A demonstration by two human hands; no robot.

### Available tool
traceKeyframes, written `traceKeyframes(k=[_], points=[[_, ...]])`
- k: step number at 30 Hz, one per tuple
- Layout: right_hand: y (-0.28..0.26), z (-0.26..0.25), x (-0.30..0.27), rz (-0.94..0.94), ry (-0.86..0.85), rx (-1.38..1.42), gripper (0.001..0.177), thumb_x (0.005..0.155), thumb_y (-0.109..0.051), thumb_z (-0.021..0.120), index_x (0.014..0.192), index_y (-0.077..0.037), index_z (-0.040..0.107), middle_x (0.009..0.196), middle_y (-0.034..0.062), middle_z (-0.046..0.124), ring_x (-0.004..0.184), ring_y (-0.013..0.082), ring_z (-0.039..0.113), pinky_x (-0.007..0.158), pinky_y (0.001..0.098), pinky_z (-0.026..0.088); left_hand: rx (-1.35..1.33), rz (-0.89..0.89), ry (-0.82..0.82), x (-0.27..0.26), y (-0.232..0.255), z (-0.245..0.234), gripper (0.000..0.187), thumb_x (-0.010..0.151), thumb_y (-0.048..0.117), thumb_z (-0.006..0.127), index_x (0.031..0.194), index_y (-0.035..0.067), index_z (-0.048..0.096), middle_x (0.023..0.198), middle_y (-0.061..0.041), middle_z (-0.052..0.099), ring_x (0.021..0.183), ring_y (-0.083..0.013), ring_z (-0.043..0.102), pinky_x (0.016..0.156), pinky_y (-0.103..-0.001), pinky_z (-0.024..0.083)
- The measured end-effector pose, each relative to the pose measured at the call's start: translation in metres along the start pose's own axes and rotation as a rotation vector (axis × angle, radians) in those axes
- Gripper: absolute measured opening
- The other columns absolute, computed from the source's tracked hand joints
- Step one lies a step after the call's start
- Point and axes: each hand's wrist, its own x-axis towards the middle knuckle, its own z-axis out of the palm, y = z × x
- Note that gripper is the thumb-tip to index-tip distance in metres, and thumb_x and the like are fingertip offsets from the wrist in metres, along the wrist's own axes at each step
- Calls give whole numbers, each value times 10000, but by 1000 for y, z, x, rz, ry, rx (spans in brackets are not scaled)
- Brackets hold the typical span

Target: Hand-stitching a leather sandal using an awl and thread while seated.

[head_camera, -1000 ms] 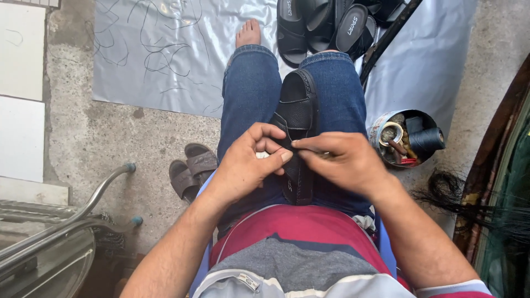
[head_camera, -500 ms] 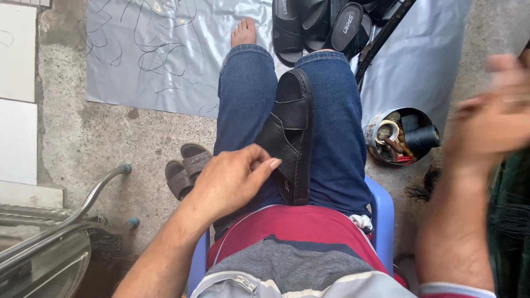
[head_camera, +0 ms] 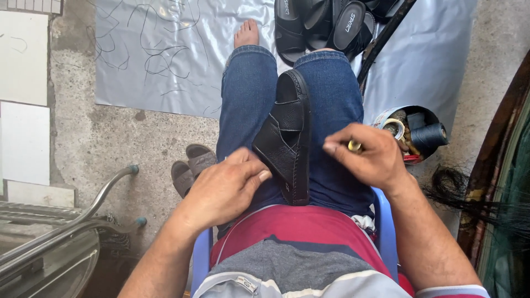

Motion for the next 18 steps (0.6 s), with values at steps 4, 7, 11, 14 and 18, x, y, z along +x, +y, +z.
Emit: traceKeyframes(k=[4,7,11,14,18], points=[[3,5,3,170,83,-46,81,808,-170,668,838,-96,655,780,-10,667,647,88,593,598,231,443,-605,696,74,-18,-3,-25,229,893,190,474,838,65,657,1275,-173,404,1168,-254,479,1012,-379,347],[5,3,5,104,51,-65,93,827,-167,646,848,-76,641,788,5,661,680,113,614,622,242,464,-1045,918,-3,-24,-13,-29,318,917,232,493,712,9,591,1398,-310,239,1178,-353,487,954,-361,417],[2,-2,9,-12,-45,-40,118,855,-160,594,904,-70,651,865,34,683,784,149,659,685,255,482,-761,208,270,-5,9,-15,204,858,196,496,1008,162,629,1243,-42,592,493,-101,615,561,-183,520],[1,-5,11,-58,-119,-19,157,873,-155,554,974,-81,650,807,27,670,678,139,629,616,250,453,-186,138,405,13,18,12,561,693,543,620,1154,225,593,785,27,644,730,-168,640,689,-317,461],[-7,-1,10,53,-37,91,114,808,-59,613,892,-66,690,579,132,588,503,285,565,481,350,442,-356,108,296,29,24,7,516,760,492,618,1116,120,639,614,-155,663,513,-281,662,419,-343,495]])
